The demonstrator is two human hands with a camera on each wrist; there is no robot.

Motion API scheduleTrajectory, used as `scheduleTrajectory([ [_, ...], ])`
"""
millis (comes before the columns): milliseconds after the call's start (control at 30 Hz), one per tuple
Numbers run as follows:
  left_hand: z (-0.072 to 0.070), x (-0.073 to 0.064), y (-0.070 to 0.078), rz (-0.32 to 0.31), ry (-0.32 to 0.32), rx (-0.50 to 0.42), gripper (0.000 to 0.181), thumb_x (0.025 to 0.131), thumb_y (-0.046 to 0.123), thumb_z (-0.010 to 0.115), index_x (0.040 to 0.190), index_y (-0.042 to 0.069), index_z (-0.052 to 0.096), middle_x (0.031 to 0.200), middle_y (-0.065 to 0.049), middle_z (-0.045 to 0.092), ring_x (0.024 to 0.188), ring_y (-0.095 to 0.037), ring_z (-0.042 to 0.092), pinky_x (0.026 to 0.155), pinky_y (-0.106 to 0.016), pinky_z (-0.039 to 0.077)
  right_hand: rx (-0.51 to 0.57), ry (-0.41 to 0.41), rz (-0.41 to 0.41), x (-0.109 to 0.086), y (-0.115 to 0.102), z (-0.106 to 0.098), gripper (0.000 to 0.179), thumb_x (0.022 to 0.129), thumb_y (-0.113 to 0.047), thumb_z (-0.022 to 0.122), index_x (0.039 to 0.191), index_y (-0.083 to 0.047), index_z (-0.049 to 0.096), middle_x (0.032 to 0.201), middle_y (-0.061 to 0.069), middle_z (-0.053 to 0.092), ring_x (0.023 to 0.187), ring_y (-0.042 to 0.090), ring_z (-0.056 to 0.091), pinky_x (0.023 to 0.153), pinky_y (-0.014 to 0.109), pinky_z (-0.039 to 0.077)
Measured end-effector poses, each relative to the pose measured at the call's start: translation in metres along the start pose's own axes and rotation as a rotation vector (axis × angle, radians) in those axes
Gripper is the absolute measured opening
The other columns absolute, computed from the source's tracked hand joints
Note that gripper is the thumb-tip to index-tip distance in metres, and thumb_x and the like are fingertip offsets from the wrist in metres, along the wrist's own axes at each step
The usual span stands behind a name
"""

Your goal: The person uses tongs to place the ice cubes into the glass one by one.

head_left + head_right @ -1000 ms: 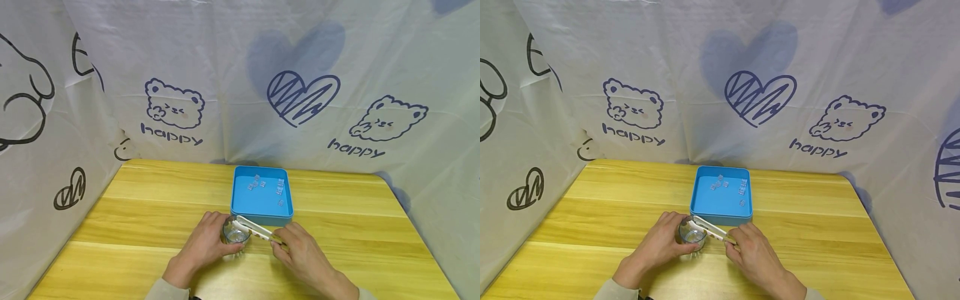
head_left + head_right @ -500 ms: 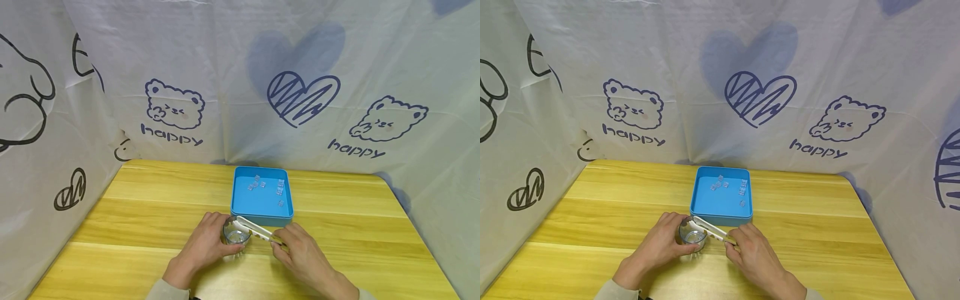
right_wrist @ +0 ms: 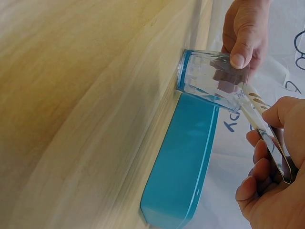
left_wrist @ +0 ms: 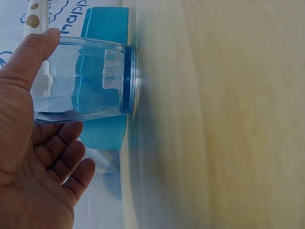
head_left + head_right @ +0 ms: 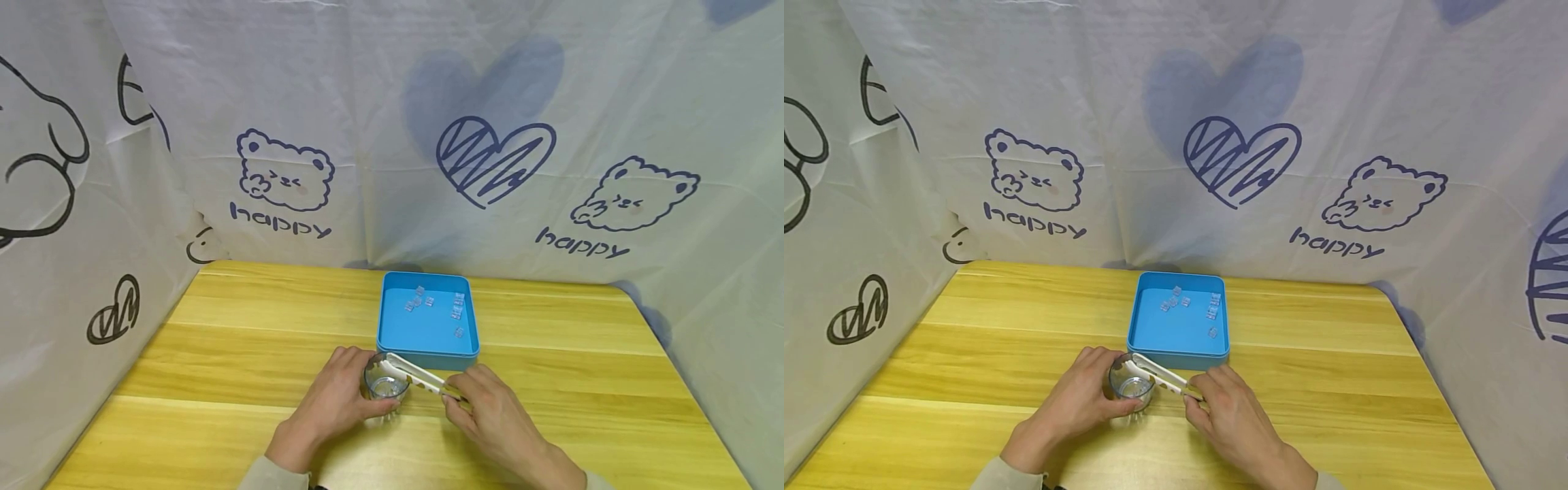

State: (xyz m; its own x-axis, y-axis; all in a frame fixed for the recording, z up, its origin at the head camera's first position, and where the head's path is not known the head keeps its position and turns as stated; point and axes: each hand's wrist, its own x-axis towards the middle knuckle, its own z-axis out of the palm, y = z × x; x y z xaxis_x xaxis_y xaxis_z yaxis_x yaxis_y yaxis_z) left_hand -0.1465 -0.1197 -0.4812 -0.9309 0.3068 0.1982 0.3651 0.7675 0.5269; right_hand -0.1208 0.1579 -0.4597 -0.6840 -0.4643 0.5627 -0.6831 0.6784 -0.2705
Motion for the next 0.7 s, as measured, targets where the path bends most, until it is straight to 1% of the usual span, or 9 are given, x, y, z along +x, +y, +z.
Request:
scheduleTrajectory([
  [433, 0.0007, 0.0005, 0.0009, 0.013, 0.009, 0.013, 0.075, 0.075, 0.053, 0.093, 0.132, 0.01, 0.067, 0.116, 0.002, 0.067, 0.101, -0.012, 0.05, 0.084, -0.031, 0.052, 0.011, 0.017, -0.015, -0.0013, 0.0013, 0.0005, 0.011, 0.088, -0.011, 0.079, 0.094, -0.014, 0.07, 0.083, -0.013, 0.059, 0.078, 0.001, 0.046, 0.062, 0.014, 0.042],
  [633, 0.0008, 0.0008, 0.0016, 0.025, 0.019, 0.023, 0.084, 0.074, 0.053, 0.093, 0.139, 0.009, 0.064, 0.122, -0.001, 0.068, 0.106, -0.014, 0.052, 0.09, -0.035, 0.053, 0.009, 0.027, -0.029, -0.0021, 0.0025, 0.0009, 0.011, 0.088, -0.011, 0.078, 0.094, -0.014, 0.07, 0.083, -0.012, 0.06, 0.078, 0.001, 0.046, 0.062, 0.013, 0.042],
  [700, 0.0004, 0.0011, 0.0025, 0.031, 0.026, 0.029, 0.085, 0.073, 0.053, 0.094, 0.139, 0.009, 0.064, 0.123, -0.001, 0.068, 0.106, -0.015, 0.053, 0.091, -0.036, 0.053, 0.01, 0.03, -0.032, -0.0024, 0.0029, 0.0009, 0.011, 0.087, -0.011, 0.078, 0.095, -0.013, 0.07, 0.083, -0.012, 0.06, 0.078, 0.001, 0.047, 0.062, 0.013, 0.042],
])
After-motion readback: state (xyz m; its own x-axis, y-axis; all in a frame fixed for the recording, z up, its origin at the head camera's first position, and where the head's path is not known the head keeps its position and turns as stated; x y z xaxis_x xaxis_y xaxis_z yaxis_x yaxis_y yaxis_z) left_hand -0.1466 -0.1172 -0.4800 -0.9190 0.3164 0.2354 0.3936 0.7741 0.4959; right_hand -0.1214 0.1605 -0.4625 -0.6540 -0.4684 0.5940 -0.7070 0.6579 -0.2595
